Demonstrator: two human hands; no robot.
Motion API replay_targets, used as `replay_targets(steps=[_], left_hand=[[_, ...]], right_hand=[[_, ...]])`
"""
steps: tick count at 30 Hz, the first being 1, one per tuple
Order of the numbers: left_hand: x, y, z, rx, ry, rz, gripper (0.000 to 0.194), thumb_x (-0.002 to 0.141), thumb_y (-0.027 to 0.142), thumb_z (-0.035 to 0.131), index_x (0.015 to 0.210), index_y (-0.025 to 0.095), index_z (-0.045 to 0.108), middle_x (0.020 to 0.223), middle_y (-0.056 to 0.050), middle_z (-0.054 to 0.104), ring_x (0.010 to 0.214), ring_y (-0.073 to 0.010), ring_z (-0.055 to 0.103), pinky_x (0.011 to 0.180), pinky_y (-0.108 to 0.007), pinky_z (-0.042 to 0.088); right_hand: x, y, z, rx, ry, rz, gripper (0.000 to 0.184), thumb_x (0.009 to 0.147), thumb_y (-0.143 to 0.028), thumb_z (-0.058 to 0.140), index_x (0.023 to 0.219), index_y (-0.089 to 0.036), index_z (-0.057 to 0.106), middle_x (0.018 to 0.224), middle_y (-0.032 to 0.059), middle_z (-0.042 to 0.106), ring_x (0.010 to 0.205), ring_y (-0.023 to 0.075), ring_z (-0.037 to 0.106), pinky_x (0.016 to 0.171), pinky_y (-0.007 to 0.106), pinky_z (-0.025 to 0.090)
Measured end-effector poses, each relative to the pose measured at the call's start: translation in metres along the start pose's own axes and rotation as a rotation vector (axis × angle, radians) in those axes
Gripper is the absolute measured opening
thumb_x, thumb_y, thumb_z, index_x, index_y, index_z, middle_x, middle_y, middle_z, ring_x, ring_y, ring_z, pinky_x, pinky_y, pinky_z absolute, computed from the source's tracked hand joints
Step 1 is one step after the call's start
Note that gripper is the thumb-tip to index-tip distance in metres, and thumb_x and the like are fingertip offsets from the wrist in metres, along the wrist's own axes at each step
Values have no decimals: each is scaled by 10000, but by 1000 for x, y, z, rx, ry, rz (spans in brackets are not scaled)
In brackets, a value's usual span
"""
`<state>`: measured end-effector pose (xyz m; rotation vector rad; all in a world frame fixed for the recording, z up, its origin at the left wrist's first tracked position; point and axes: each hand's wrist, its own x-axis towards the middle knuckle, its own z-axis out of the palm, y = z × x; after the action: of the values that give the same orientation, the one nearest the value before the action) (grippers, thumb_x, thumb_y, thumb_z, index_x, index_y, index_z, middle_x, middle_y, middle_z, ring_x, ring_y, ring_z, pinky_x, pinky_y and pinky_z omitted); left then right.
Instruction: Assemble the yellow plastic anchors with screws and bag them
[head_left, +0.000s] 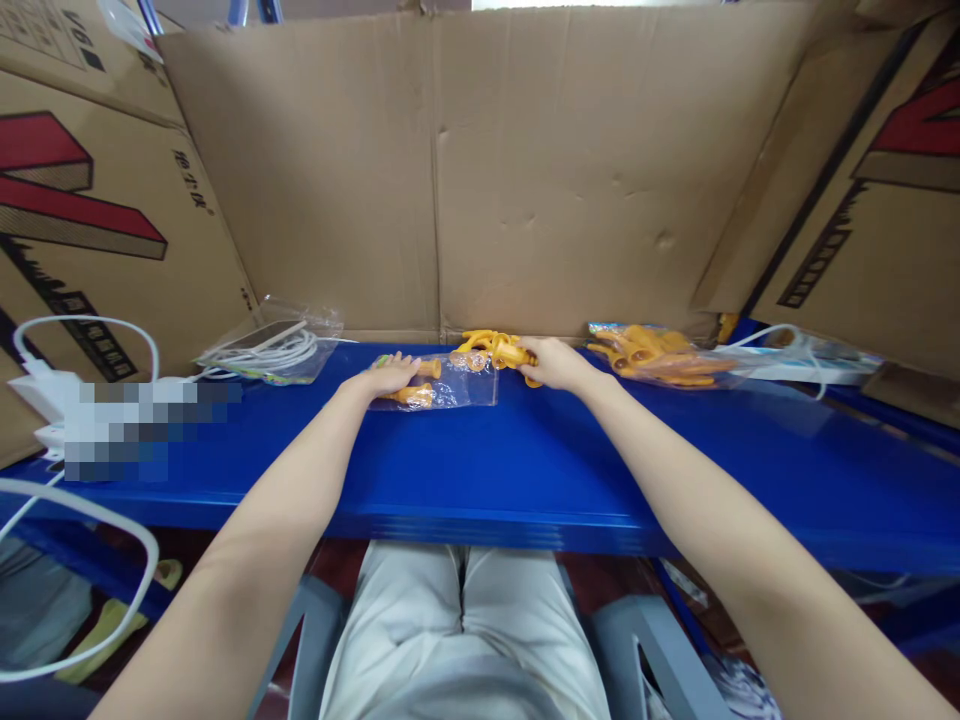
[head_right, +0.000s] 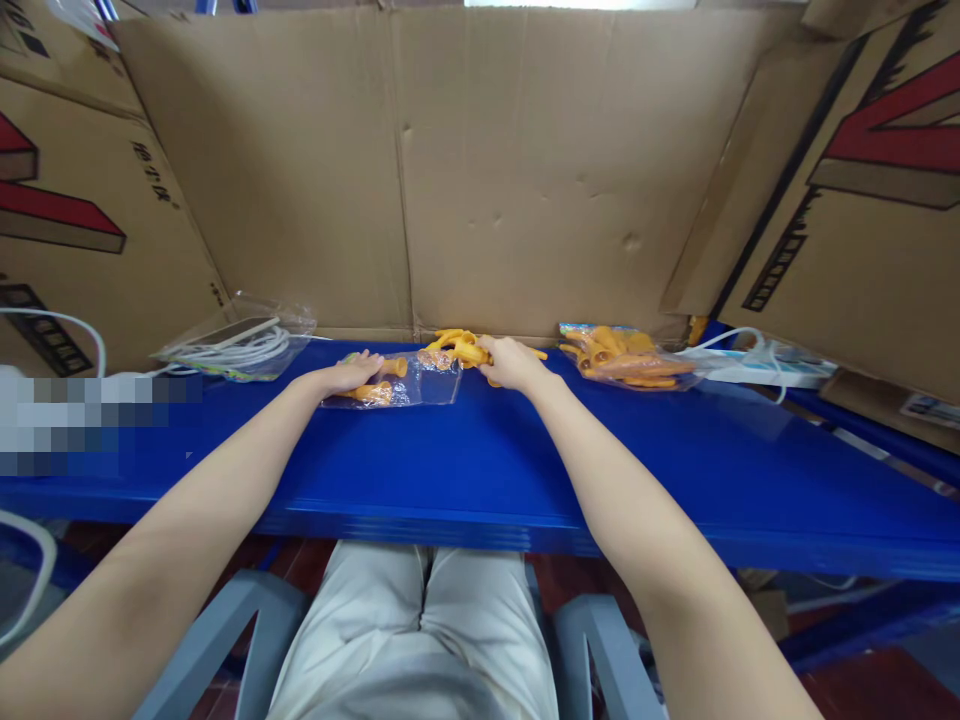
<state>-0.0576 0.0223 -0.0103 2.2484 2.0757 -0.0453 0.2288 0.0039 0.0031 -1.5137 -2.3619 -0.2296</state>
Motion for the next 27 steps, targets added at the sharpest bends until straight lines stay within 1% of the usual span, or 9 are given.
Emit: replay_targets(steps=[3, 6, 8, 11, 15, 18, 21, 24, 27], left_hand=[[-3, 3, -2, 8, -12, 4, 647, 952, 395, -10, 1494, 94, 175, 1555, -103, 63, 1430, -202, 26, 1155, -379, 82], [-5, 5, -3, 21, -18, 8, 650, 950, 395, -12, 1494, 91, 172, 1554, -100, 71, 1431, -204, 35, 1153, -388, 92], [-4, 4, -4, 28, -22, 14, 650, 949, 398, -7, 1494, 96, 175, 1552, -94, 82, 1432, -202, 51, 1151, -388, 102], [0, 2, -3, 32, -26, 24, 640, 951, 388, 21, 1491, 88, 186, 1552, -94, 97, 1434, -202, 75, 1150, -379, 111], [6, 2, 0, 41, -23, 44, 649, 950, 398, 51, 1484, 59, 199, 1551, -106, 138, 1434, -209, 107, 1148, -357, 120], [11, 2, 4, 47, -10, 39, 659, 945, 420, 54, 1486, 74, 198, 1553, -98, 143, 1437, -206, 98, 1149, -373, 123], [16, 2, 7, 52, 2, 10, 684, 934, 469, 50, 1494, 100, 180, 1558, -93, 121, 1439, -212, 80, 1148, -398, 133], [18, 3, 8, 55, -4, -5, 717, 919, 521, 68, 1497, 111, 177, 1559, -101, 111, 1436, -230, 104, 1147, -392, 143], [17, 2, 6, 48, -30, 9, 737, 913, 541, 95, 1497, 97, 174, 1559, -112, 102, 1433, -237, 118, 1149, -372, 139]], right_hand=[[-3, -24, 2, -69, -184, -80, 271, 814, -264, 581, 1068, -204, 653, 1010, 70, 698, 943, 232, 636, 785, 306, 424], [-9, -46, 3, -117, -242, -89, 241, 861, -235, 523, 1057, -183, 654, 1066, 95, 686, 1045, 265, 606, 867, 367, 407], [-12, -56, 3, -102, -237, -123, 247, 867, -207, 518, 1077, -173, 643, 1140, 111, 660, 1097, 274, 582, 894, 377, 398], [-15, -63, 4, -44, -227, -191, 277, 877, -169, 499, 1123, -154, 624, 1199, 135, 629, 1104, 266, 578, 873, 342, 415], [-15, -64, 7, -24, -224, -236, 347, 900, -157, 448, 1218, -142, 585, 1223, 146, 606, 1097, 253, 581, 839, 302, 433], [-15, -63, 9, -41, -229, -232, 406, 901, -159, 441, 1293, -144, 543, 1218, 156, 600, 1084, 259, 586, 830, 301, 440], [-12, -60, 14, 5, -219, -240, 436, 903, -162, 448, 1333, -143, 515, 1221, 160, 598, 1101, 260, 576, 869, 314, 433], [-7, -56, 21, 89, -153, -264, 409, 891, -160, 489, 1295, -140, 552, 1215, 145, 609, 1107, 236, 572, 906, 308, 422], [-4, -52, 23, 100, -88, -225, 288, 871, -202, 546, 1125, -123, 655, 1137, 131, 649, 1060, 214, 592, 889, 289, 426]])
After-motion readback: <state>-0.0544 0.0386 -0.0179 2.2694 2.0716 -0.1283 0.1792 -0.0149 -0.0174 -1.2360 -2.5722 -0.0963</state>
